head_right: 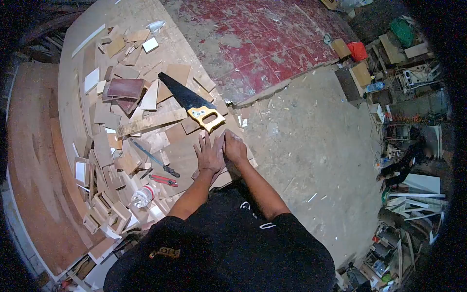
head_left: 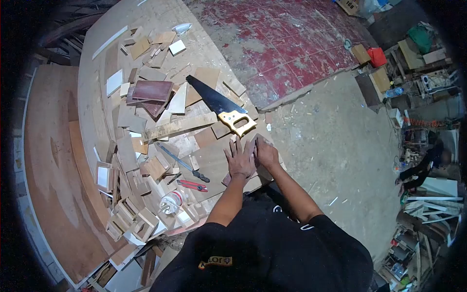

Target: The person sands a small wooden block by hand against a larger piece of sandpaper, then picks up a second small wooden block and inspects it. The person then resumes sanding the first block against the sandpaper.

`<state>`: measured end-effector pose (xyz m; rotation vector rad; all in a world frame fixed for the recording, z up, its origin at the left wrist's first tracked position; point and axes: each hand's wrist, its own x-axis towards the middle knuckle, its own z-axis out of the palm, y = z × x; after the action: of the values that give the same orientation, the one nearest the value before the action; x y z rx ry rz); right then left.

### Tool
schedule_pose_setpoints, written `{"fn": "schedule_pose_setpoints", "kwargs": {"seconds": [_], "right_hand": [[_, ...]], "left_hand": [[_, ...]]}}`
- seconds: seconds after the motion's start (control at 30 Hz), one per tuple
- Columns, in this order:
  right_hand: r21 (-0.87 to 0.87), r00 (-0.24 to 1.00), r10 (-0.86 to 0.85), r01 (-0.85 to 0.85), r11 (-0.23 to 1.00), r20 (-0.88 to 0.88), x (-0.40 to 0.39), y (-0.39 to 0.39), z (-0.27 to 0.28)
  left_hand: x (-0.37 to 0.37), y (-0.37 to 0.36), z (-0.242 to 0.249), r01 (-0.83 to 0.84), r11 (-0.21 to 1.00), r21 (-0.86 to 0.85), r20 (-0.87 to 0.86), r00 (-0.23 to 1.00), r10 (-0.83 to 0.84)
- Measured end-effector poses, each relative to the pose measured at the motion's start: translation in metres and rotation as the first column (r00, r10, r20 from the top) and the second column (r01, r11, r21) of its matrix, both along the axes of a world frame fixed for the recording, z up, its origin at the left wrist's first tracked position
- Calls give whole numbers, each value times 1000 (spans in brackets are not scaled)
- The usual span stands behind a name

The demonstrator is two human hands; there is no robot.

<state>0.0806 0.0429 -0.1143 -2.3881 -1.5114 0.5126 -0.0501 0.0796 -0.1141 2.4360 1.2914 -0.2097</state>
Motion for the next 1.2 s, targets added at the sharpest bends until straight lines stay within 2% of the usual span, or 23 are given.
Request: {"fn": "schedule_pose_setpoints", "kwargs": {"seconds": [0.2,0.27,0.5,0.57,0.67,0.77,0.9,0.97,1.0,1.03,1.1,1.13,1.2], "right_hand": [[-21,999,9,-10,1000,-50,0,1,1],[-89,999,-5,0,996,-48,0,5,7],[-59,998,49,-51,997,-33,3,7,10],[48,998,45,-48,998,53,3,8,7],[137,997,71,-76,988,37,6,8,3],[41,994,110,-110,993,8,14,12,7],[52,991,130,-130,990,-6,14,12,20],[150,994,112,-108,983,-18,8,7,18],[142,991,73,-56,988,-114,6,3,14],[146,991,77,-61,987,-113,5,-1,-2],[337,998,16,4,941,-56,1,-2,-19],[339,998,19,2,941,-60,0,-3,-19],[199,998,50,-42,979,-33,-1,-9,-15]], "left_hand": [[1,-1,5,-2,1000,7,-39,999,2],[3,0,6,-13,1000,8,-35,999,13],[2,-4,1,-35,999,19,3,999,35],[1,-3,2,-35,999,29,3,999,35],[1,-4,4,-38,999,31,11,999,37],[1,-5,1,-56,998,27,39,998,55],[1,-4,3,-44,998,43,39,998,42],[1,-4,6,-42,999,25,8,999,42],[0,-3,8,-44,999,24,20,999,43],[0,-4,8,-48,998,27,21,999,48],[0,-3,7,-50,998,35,24,999,49],[0,-2,6,-53,998,37,20,998,52],[0,-3,4,-51,998,44,28,998,50]]}}
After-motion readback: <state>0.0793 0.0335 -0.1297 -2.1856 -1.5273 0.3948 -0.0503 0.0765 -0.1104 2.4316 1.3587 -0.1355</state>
